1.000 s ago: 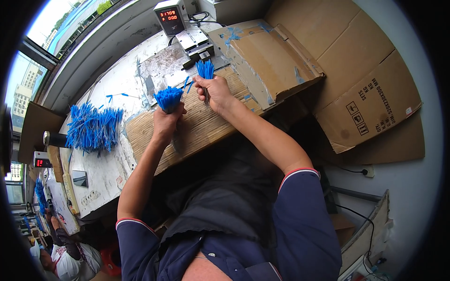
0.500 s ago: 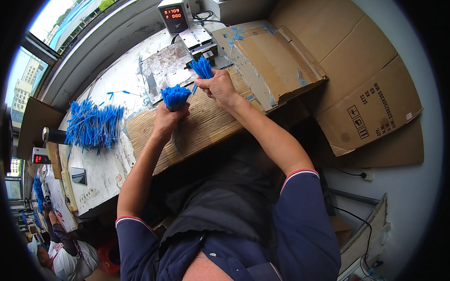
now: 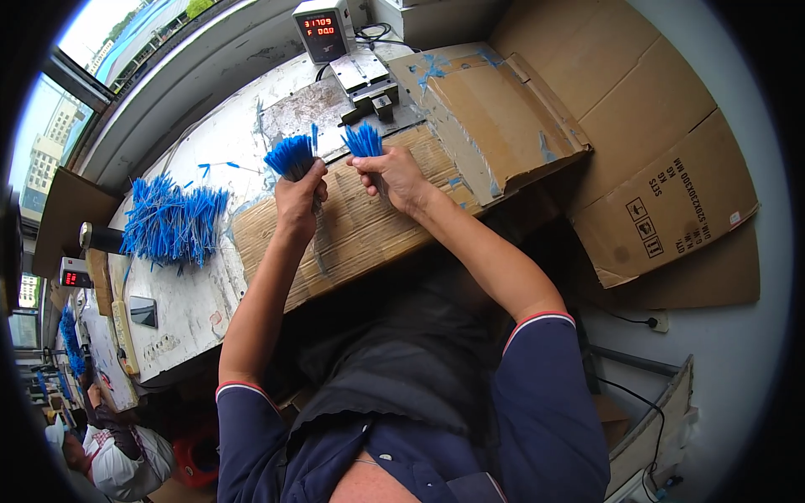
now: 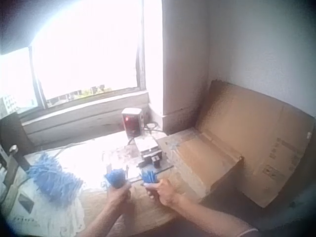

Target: Collecting blue plastic bristles and inserting them into a machine for bundling.

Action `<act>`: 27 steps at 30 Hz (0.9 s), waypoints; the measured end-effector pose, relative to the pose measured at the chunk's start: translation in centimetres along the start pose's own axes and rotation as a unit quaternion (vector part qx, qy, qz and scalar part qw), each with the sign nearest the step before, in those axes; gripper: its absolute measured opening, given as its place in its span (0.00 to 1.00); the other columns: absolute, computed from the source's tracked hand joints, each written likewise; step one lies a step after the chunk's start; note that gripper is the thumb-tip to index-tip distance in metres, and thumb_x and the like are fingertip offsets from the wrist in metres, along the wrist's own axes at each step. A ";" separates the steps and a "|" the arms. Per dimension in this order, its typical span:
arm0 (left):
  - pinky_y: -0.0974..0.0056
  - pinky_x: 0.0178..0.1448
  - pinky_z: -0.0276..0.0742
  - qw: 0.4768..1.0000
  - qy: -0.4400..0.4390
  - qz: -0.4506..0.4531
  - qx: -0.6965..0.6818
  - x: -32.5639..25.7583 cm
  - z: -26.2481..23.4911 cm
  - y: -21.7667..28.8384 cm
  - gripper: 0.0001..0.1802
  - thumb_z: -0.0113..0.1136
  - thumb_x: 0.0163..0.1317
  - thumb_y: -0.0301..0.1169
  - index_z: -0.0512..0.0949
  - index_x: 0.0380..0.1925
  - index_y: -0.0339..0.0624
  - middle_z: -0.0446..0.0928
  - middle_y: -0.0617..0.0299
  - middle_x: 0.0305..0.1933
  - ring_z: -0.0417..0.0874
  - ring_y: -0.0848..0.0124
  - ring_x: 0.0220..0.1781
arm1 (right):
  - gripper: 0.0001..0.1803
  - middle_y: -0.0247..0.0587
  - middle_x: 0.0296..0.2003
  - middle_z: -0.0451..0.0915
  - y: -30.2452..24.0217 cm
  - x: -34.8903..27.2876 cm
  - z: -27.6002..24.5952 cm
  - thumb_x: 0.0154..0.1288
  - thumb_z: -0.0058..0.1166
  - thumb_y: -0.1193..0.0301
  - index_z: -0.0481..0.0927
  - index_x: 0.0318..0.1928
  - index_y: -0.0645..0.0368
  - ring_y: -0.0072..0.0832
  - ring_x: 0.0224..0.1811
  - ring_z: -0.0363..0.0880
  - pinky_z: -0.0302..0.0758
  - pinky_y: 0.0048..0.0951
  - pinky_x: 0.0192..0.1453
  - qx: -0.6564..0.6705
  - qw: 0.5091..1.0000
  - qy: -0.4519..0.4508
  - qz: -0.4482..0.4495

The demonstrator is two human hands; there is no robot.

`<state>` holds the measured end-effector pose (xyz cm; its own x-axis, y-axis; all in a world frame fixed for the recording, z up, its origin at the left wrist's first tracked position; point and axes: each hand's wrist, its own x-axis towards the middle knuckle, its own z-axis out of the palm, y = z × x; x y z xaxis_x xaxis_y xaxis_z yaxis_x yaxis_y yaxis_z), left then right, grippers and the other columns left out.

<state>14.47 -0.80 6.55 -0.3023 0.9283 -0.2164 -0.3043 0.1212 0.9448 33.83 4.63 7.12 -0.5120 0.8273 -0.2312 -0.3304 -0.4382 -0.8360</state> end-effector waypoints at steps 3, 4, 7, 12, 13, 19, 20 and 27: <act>0.67 0.24 0.66 0.999 0.001 0.022 -0.023 0.5 0.9 0.5 0.11 0.75 0.62 0.31 0.82 0.38 0.39 0.76 0.67 0.24 0.72 0.75 0.19 | 0.08 0.33 0.28 0.79 0.4 -0.3 0.6 0.70 0.62 0.74 0.83 0.44 0.67 0.19 0.25 0.77 0.73 0.21 0.23 -0.029 0.999 -0.014 0.015; 0.67 0.24 0.66 0.999 0.001 0.021 -0.024 0.5 1.2 0.6 0.11 0.75 0.62 0.31 0.82 0.38 0.39 0.76 0.67 0.24 0.72 0.75 0.19 | 0.07 0.33 0.28 0.80 0.5 -0.3 0.7 0.70 0.62 0.74 0.83 0.43 0.66 0.19 0.24 0.77 0.74 0.21 0.22 -0.044 0.999 -0.020 0.025; 0.68 0.23 0.65 0.999 -0.003 -0.003 0.032 0.6 1.3 0.6 0.10 0.74 0.63 0.30 0.81 0.36 0.38 0.77 0.66 0.25 0.72 0.75 0.19 | 0.05 0.34 0.28 0.80 1.1 -0.5 0.9 0.69 0.63 0.74 0.82 0.39 0.63 0.20 0.23 0.78 0.75 0.21 0.22 -0.047 0.998 -0.023 0.033; 0.68 0.22 0.64 0.994 0.037 0.041 -0.089 0.4 1.0 0.2 0.08 0.72 0.63 0.30 0.81 0.34 0.40 0.78 0.65 0.25 0.72 0.77 0.19 | 0.05 0.33 0.26 0.80 1.5 -1.0 1.4 0.69 0.63 0.74 0.81 0.37 0.61 0.19 0.22 0.79 0.76 0.22 0.22 0.028 0.995 0.092 -0.002; 0.68 0.22 0.66 0.993 0.037 0.048 -0.098 0.6 0.8 0.4 0.07 0.72 0.63 0.28 0.81 0.34 0.39 0.80 0.63 0.28 0.73 0.77 0.20 | 0.05 0.32 0.26 0.79 1.6 -0.7 1.0 0.69 0.63 0.74 0.80 0.37 0.60 0.19 0.22 0.78 0.75 0.22 0.22 0.020 0.993 0.109 -0.039; 0.69 0.20 0.61 0.999 0.030 0.021 -0.026 1.0 1.3 0.0 0.10 0.72 0.63 0.34 0.82 0.30 0.41 0.76 0.65 0.20 0.71 0.77 0.16 | 0.06 0.26 0.23 0.75 0.3 -0.7 0.4 0.66 0.67 0.74 0.80 0.37 0.57 0.13 0.19 0.70 0.64 0.18 0.20 -0.086 0.995 0.028 -0.052; 0.69 0.20 0.61 0.999 0.030 0.021 -0.026 1.1 1.4 -0.1 0.10 0.72 0.63 0.34 0.82 0.30 0.41 0.76 0.65 0.20 0.71 0.77 0.16 | 0.07 0.25 0.23 0.75 0.2 -0.9 0.8 0.65 0.67 0.74 0.80 0.37 0.56 0.12 0.19 0.68 0.61 0.17 0.19 -0.092 0.994 0.022 -0.051; 0.67 0.22 0.68 1.000 0.011 0.000 0.014 1.9 3.0 -0.5 0.08 0.72 0.64 0.29 0.82 0.34 0.36 0.83 0.59 0.31 0.74 0.74 0.19 | 0.04 0.24 0.25 0.78 -1.1 -1.0 -0.4 0.63 0.66 0.75 0.85 0.38 0.58 0.12 0.23 0.71 0.64 0.17 0.26 -0.146 0.988 0.026 -0.038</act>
<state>16.73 1.99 6.43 -0.3218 0.9204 -0.2221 -0.2801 0.1315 0.9509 35.03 4.43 8.02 -0.4507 0.8740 -0.1817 -0.1186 -0.2603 -0.9582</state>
